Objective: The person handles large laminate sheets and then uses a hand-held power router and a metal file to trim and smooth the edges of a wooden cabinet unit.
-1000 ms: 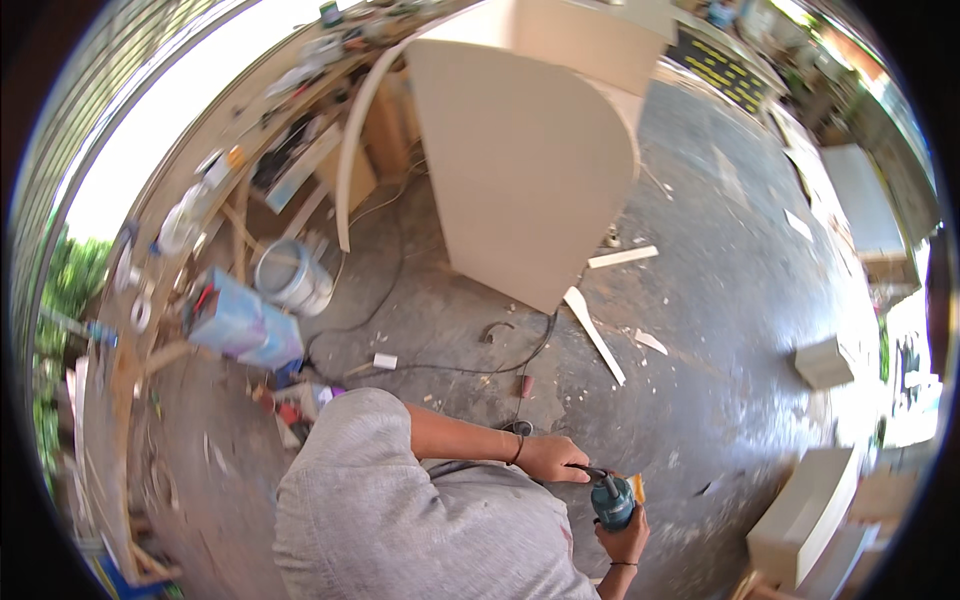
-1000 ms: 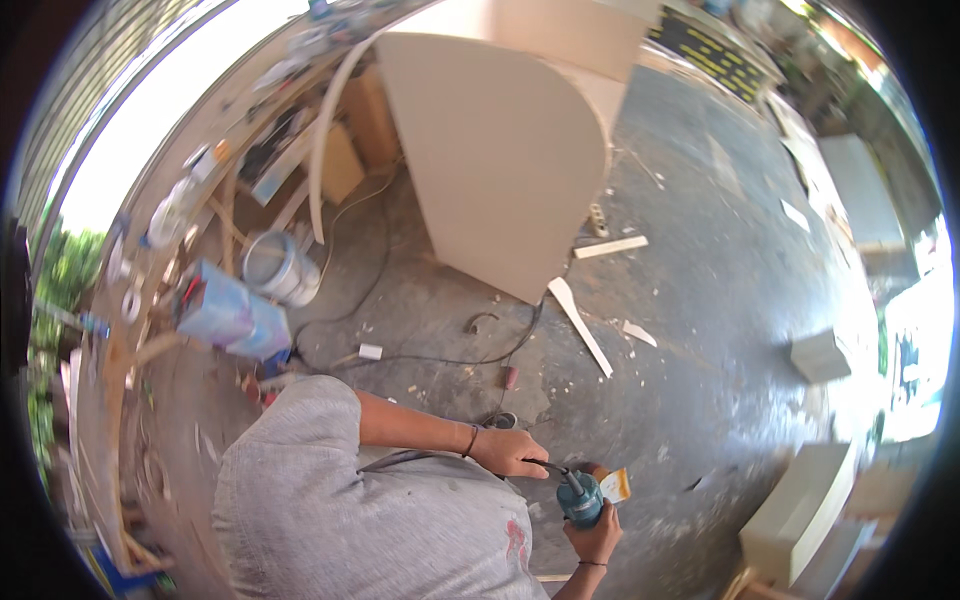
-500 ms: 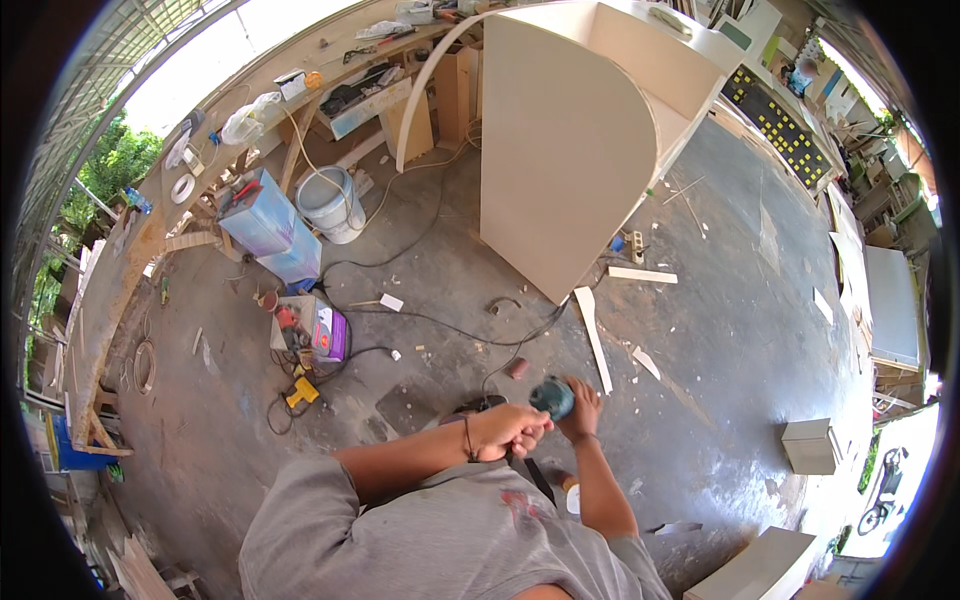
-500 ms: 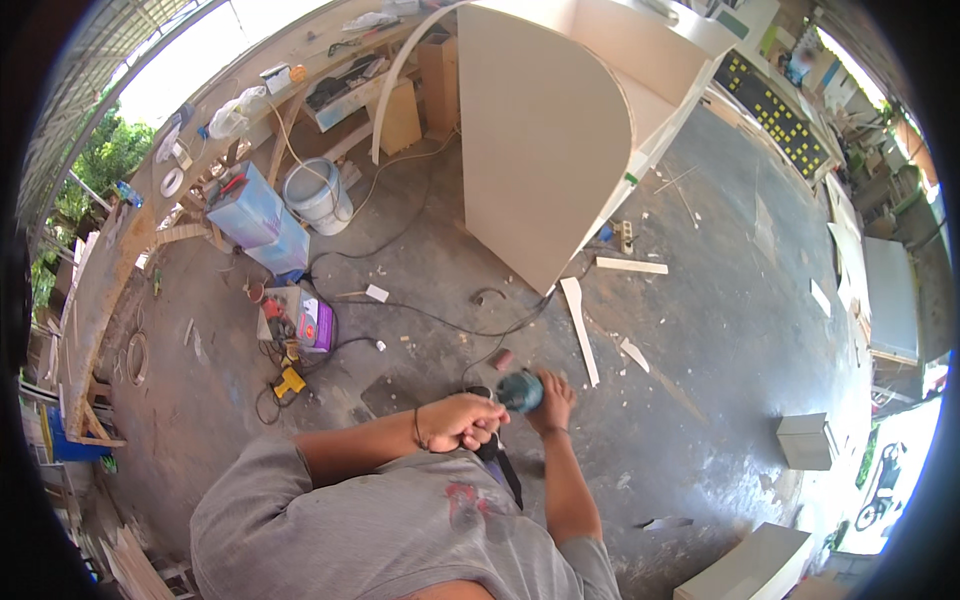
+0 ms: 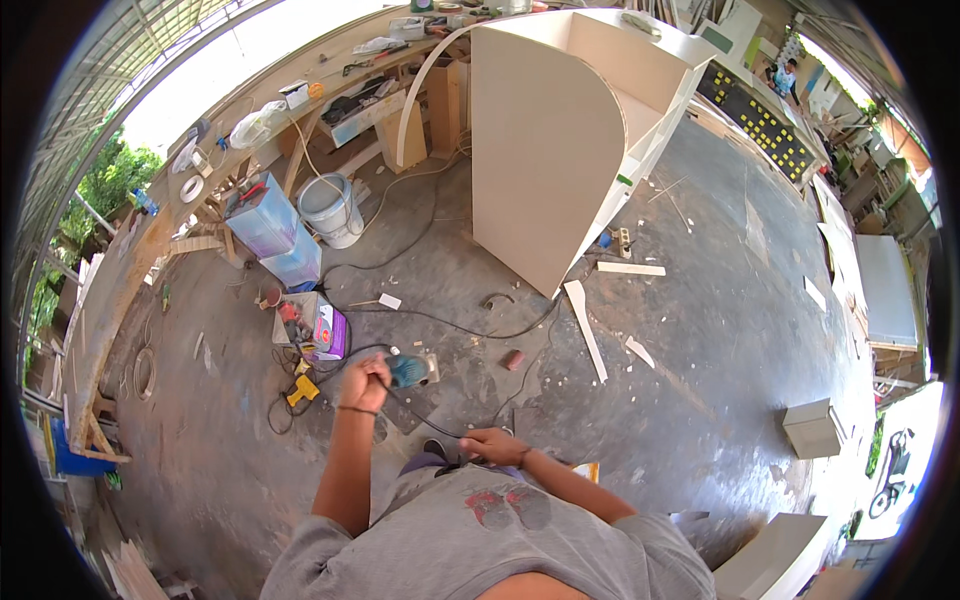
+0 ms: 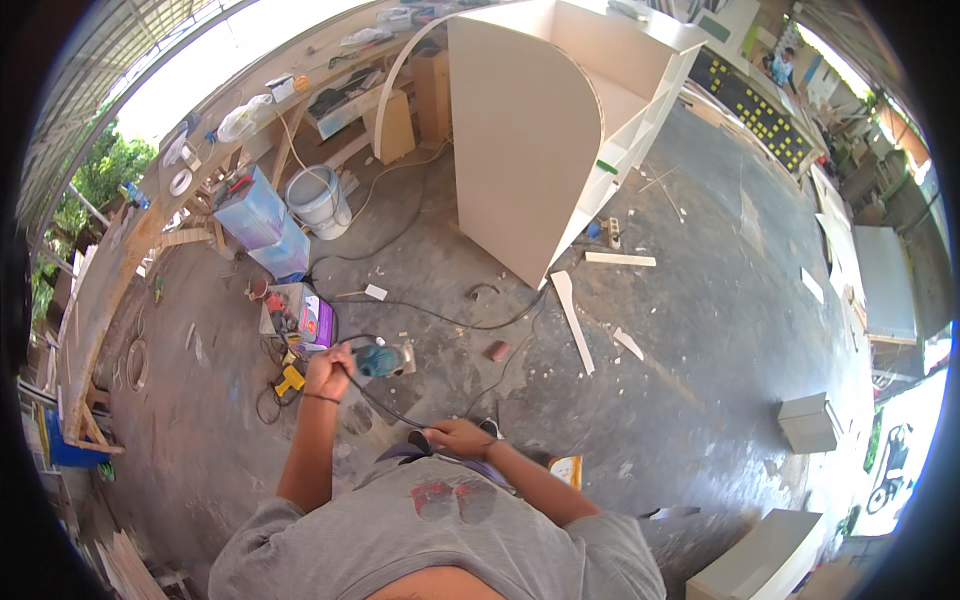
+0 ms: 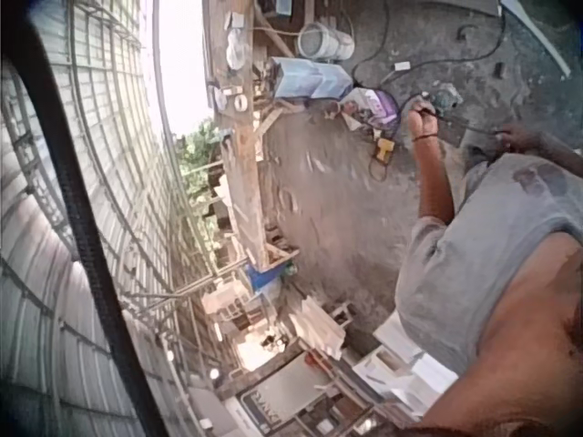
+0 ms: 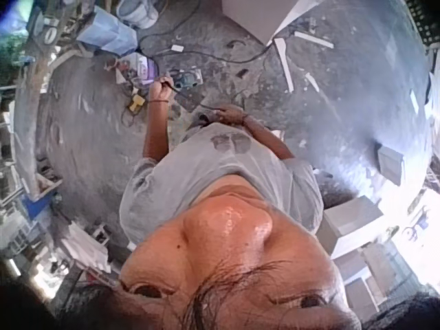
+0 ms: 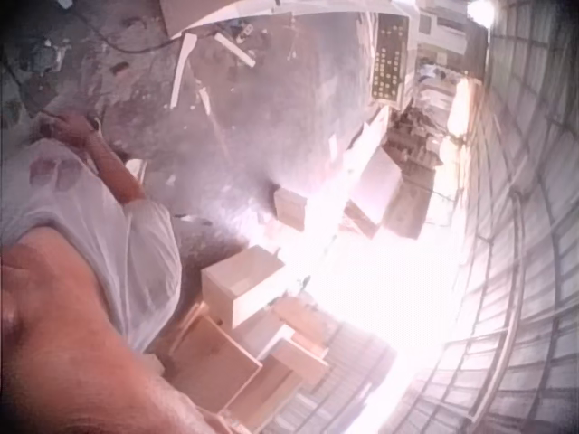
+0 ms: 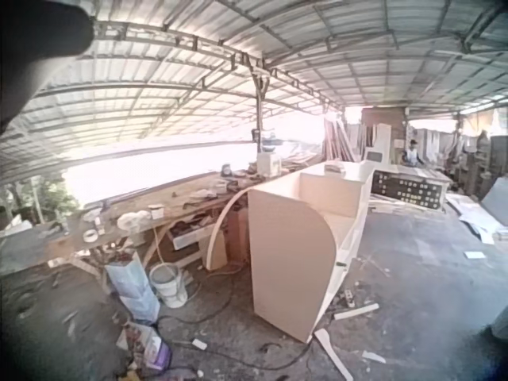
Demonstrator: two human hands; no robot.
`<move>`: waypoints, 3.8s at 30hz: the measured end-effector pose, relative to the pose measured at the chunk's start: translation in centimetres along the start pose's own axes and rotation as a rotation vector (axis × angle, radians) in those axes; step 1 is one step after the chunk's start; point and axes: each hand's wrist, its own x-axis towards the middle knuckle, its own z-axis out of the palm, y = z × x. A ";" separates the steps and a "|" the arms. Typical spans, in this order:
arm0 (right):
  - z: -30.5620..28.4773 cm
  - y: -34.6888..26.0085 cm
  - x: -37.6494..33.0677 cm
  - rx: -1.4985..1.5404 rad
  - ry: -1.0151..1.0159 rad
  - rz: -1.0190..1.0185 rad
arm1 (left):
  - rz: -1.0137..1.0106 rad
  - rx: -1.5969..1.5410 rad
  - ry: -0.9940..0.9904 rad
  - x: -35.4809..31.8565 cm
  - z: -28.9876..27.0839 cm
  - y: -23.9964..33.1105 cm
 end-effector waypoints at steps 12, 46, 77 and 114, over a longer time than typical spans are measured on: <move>4.2 -13.0 7.4 -0.538 -0.018 -0.230 | 0.234 -0.409 0.089 -8.1 -14.1 11.9; 12.8 -20.4 11.6 -0.595 -0.571 -0.187 | 0.607 -0.918 0.145 -22.8 -34.8 18.4; 8.7 -11.4 9.1 -0.542 -0.259 0.182 | 0.291 -0.345 0.516 -15.4 -37.6 15.9; 7.9 -5.9 7.5 -0.606 -0.146 0.269 | 0.171 -0.390 0.666 -11.4 -38.9 5.9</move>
